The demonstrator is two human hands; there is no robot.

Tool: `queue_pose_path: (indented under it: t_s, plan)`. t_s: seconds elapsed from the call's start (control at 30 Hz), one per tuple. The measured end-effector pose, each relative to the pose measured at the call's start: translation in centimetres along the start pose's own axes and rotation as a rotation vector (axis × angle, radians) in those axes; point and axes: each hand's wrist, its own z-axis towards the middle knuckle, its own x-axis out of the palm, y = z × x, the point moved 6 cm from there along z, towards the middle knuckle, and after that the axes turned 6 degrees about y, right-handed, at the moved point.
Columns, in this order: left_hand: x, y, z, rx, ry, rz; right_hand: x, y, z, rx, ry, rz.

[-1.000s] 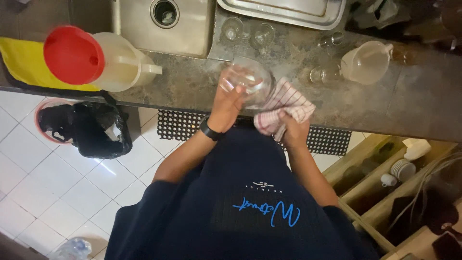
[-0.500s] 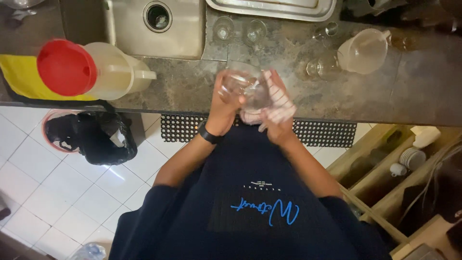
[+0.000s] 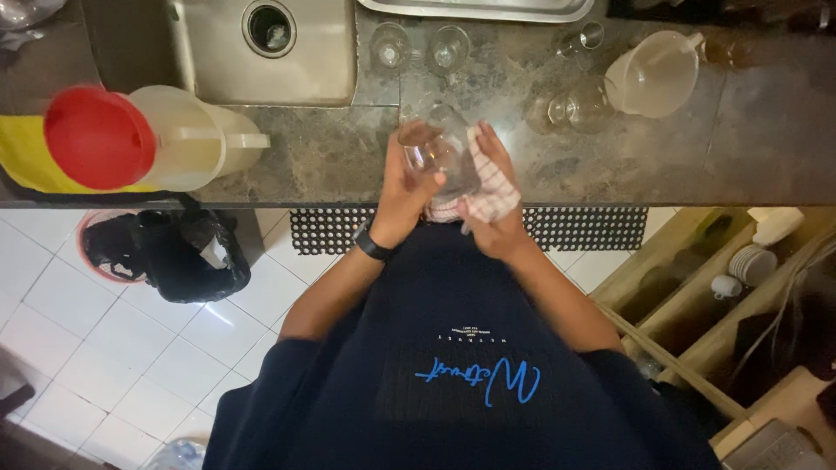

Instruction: Wiping and drying glass cups and a metal jigger with a cleaning cloth.

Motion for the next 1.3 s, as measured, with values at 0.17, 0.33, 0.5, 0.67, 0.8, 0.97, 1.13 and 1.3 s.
queue_pose_path:
  t_s: [0.17,0.33,0.5,0.67,0.8,0.97,1.13,1.3]
  plan:
    - [0.4,0.5,-0.9,-0.02,0.062,0.132,-1.0,-1.6,-0.7,0.152,-0.067,0.096]
    - [1.4,0.2,-0.2,-0.019,-0.031,0.118,-1.4,-1.9,-2.0,-0.074,-0.011,-0.203]
    - [2.9,0.1,0.8,-0.108,-0.093,0.316,-4.2,-16.2,-12.3,0.519,-0.199,0.517]
    - [5.3,1.0,1.4,-0.052,-0.099,0.339,-6.1,-12.6,-9.2,0.958,-0.313,0.346]
    - [5.9,1.7,2.1,-0.015,-0.087,0.295,-7.4,-1.1,-0.3,0.151,-0.043,0.156]
    - [7.6,3.2,3.1,-0.022,0.027,0.303,-9.8,-7.8,-6.6,0.293,-0.114,0.27]
    - [9.8,4.2,4.6,-0.004,0.146,0.282,-12.6,-11.9,-9.6,0.549,-0.275,0.539]
    - [11.5,4.8,5.4,-0.077,0.146,0.288,-15.0,-4.4,-4.0,0.169,-0.026,0.225]
